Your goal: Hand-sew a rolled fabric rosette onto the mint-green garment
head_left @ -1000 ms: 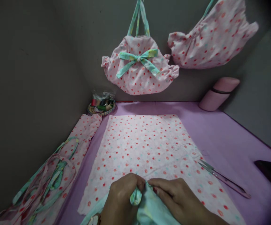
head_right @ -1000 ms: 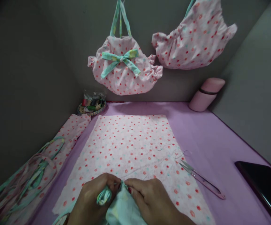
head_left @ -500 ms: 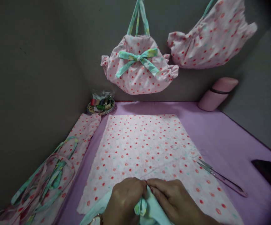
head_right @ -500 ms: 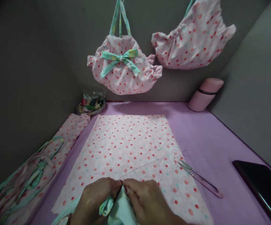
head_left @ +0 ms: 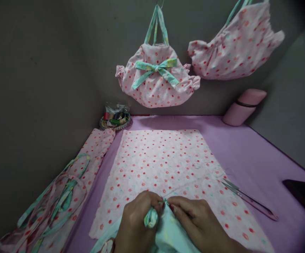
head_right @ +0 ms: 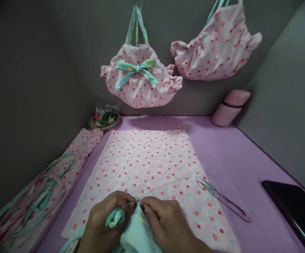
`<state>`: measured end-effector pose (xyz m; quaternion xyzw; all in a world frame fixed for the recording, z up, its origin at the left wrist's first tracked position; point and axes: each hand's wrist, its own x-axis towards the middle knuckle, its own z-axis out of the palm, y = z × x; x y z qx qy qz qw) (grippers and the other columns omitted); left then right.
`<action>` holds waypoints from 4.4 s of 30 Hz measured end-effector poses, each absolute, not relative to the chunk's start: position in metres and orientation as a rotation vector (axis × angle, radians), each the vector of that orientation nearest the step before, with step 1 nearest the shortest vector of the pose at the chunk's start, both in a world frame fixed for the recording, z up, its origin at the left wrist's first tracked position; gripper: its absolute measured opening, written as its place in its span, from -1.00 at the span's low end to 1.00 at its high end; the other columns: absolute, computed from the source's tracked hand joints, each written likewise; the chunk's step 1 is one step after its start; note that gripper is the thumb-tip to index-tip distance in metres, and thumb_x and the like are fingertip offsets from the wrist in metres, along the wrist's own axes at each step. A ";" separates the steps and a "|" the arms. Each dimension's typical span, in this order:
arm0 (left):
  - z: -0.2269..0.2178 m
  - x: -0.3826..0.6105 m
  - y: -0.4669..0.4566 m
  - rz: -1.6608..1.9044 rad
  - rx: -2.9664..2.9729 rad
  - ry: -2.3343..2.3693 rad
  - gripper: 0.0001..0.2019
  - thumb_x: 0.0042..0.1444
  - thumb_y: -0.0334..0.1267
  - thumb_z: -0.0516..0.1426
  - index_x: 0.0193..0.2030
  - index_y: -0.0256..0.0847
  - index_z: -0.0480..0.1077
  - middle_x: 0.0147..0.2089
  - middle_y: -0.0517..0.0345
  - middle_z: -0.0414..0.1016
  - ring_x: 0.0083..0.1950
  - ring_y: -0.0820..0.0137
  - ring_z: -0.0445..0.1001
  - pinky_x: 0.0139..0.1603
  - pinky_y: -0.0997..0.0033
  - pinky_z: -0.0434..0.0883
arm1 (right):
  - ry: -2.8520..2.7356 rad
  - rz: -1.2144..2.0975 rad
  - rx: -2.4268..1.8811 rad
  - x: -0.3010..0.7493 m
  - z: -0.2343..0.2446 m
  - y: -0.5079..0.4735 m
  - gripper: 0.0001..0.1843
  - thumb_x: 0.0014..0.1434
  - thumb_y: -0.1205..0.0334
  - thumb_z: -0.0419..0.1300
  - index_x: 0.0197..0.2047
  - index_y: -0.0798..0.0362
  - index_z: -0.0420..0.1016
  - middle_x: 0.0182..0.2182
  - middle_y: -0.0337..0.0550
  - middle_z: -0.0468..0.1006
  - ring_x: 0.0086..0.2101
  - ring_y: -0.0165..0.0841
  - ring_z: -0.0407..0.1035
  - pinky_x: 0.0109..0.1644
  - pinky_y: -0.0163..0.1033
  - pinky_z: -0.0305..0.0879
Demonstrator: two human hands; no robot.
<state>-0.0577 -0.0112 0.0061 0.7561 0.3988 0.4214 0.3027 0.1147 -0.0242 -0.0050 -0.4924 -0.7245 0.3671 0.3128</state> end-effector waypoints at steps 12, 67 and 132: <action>0.003 -0.056 -0.002 0.890 1.402 1.232 -0.78 0.00 -0.38 0.13 -0.51 -0.15 0.12 -0.42 0.17 0.49 -0.43 0.42 0.42 -0.42 0.50 0.34 | -1.961 0.916 -1.268 0.121 -0.007 -0.023 -0.71 0.21 0.34 -0.06 -0.27 0.03 0.51 -0.49 -0.24 0.55 -0.46 -0.40 0.46 -0.37 -0.37 0.29; 0.007 -0.054 0.006 0.703 0.854 0.809 -0.60 -0.17 -0.28 0.33 -0.52 -0.21 0.10 -0.48 0.21 0.40 -0.50 0.57 0.26 -0.47 0.58 0.16 | -1.803 1.609 -1.024 0.137 0.002 -0.009 -0.68 0.20 0.16 0.07 -0.45 0.13 0.53 -0.64 -0.35 0.14 -0.59 -0.51 0.00 -0.54 -0.39 -0.06; -0.001 -0.055 0.005 0.714 0.636 0.770 -0.63 -0.21 -0.41 0.33 -0.44 -0.23 0.15 -0.48 0.27 0.38 -0.50 0.58 0.26 -0.47 0.55 0.13 | -1.685 1.513 -1.158 0.122 -0.009 -0.013 -0.70 0.22 0.08 0.04 -0.40 0.12 0.39 -0.60 -0.32 0.27 -0.55 -0.46 0.13 -0.48 -0.36 0.01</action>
